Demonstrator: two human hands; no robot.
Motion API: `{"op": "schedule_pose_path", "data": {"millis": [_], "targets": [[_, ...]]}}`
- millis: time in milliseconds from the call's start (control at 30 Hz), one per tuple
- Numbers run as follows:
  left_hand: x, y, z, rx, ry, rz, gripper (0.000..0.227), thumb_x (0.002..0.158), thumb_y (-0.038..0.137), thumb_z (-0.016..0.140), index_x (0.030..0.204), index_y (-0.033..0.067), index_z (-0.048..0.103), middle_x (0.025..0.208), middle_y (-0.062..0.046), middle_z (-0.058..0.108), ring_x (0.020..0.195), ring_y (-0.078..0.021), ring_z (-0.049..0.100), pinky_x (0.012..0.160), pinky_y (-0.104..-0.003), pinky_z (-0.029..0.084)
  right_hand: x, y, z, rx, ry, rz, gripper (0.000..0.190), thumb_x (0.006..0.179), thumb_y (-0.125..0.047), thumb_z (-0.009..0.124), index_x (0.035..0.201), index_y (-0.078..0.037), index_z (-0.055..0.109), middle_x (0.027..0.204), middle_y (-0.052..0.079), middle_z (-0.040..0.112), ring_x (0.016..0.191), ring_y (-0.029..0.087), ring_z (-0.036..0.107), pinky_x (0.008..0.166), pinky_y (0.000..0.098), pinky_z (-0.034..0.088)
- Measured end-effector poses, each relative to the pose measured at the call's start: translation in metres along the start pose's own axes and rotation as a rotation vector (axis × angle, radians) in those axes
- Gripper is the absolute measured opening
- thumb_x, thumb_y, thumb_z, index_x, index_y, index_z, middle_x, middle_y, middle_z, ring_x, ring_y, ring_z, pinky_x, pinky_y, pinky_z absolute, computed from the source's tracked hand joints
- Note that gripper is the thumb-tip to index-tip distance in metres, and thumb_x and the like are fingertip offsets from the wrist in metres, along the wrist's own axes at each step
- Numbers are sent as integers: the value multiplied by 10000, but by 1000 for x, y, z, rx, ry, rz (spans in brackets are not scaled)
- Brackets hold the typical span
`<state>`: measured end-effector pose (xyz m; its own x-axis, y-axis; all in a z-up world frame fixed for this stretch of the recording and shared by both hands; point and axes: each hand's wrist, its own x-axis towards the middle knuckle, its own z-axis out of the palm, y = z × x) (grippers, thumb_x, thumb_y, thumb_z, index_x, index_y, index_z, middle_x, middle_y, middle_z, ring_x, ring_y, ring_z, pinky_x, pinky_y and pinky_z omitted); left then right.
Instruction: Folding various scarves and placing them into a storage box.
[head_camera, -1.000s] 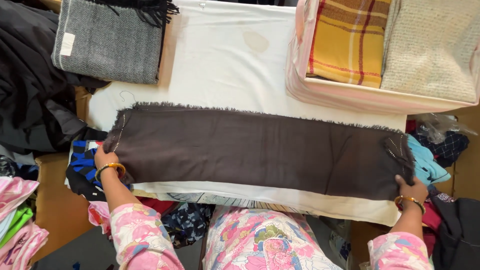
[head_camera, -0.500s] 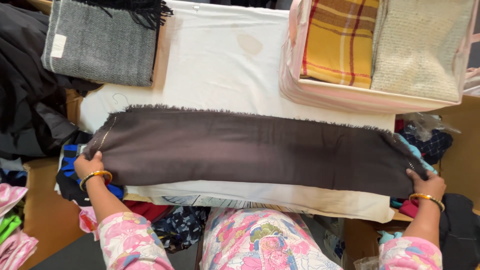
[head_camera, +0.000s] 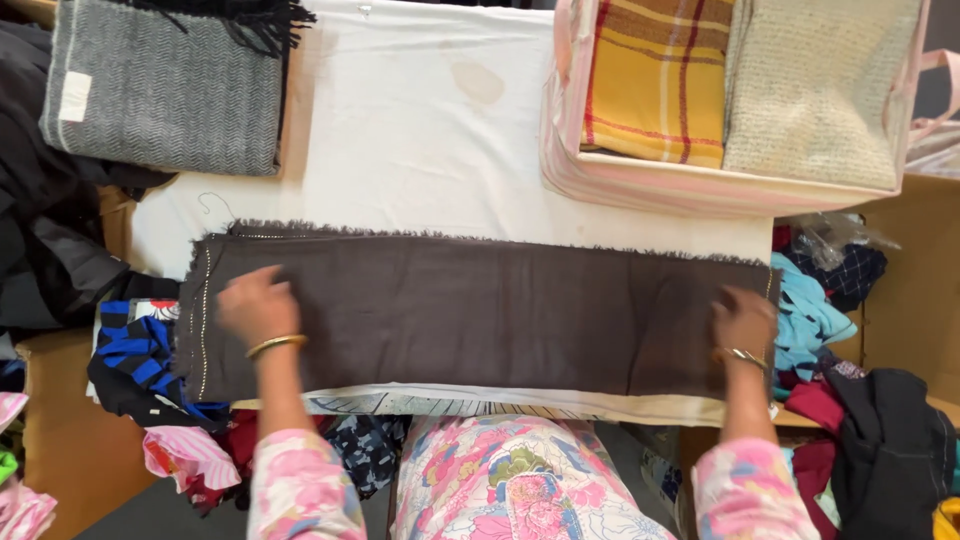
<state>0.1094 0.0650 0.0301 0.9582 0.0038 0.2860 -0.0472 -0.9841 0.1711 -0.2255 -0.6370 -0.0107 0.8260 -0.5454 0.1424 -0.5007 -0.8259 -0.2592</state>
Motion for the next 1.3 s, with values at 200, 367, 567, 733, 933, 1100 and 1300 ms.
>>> {"op": "schedule_pose_path", "data": {"millis": [200, 367, 567, 733, 933, 1100, 1300], "targets": [[-32, 178, 70, -542, -265, 600, 214, 739, 114, 783, 944, 175, 769, 1091, -47, 712, 1034, -296, 642, 883, -467, 486, 54, -102, 39, 71, -105, -215, 379, 801, -161, 782, 1177, -148, 737, 1198, 61, 731, 1137, 312, 638, 1000, 425, 499], [-68, 275, 75, -635, -390, 707, 367, 764, 132, 783, 1124, 165, 722, 1191, -54, 666, 1168, -288, 587, 1008, -461, 434, 53, -110, 38, -146, -174, -134, 219, 819, -169, 800, 1034, -175, 762, 1057, 32, 728, 1117, 278, 602, 929, 451, 456], [-80, 333, 50, -632, -411, 885, 656, 635, 181, 810, 1276, 121, 681, 1237, -80, 647, 1224, -310, 545, 1080, -589, 292, -2, -93, 7, 8, -17, -406, 126, 847, -151, 715, 963, -137, 666, 966, 60, 702, 1044, 302, 642, 993, 495, 454], [-75, 299, 64, -208, -875, 985, 423, 813, 233, 801, 1219, 211, 684, 1148, 8, 672, 1211, -220, 567, 1185, -607, 215, -49, -76, -30, 57, -358, -248, 286, 867, -312, 742, 1095, -167, 650, 819, 143, 674, 881, 371, 666, 857, 477, 511], [-40, 146, 60, -128, -492, 834, 430, 721, 94, 733, 1131, 223, 707, 1173, -3, 643, 1177, -210, 575, 1033, -482, 339, -87, -8, -29, 74, -700, -168, 468, 752, -278, 752, 1207, -220, 657, 1088, 107, 742, 976, 363, 708, 804, 467, 564], [-26, 24, 27, 320, -457, 512, 352, 759, 171, 718, 1086, 297, 752, 1060, 108, 698, 1188, -185, 540, 1027, -522, 336, -75, 31, -61, -168, -754, -10, 462, 741, -166, 671, 1190, -260, 724, 1165, 64, 742, 1042, 328, 706, 872, 447, 578], [-64, -96, -23, 660, -551, 284, 316, 818, 255, 706, 1092, 392, 781, 1142, 126, 722, 1265, -163, 530, 1099, -523, 292, -72, 49, -107, -446, -881, 160, 454, 825, -230, 658, 1247, -371, 752, 1158, 67, 782, 1060, 282, 744, 921, 416, 605]]}}
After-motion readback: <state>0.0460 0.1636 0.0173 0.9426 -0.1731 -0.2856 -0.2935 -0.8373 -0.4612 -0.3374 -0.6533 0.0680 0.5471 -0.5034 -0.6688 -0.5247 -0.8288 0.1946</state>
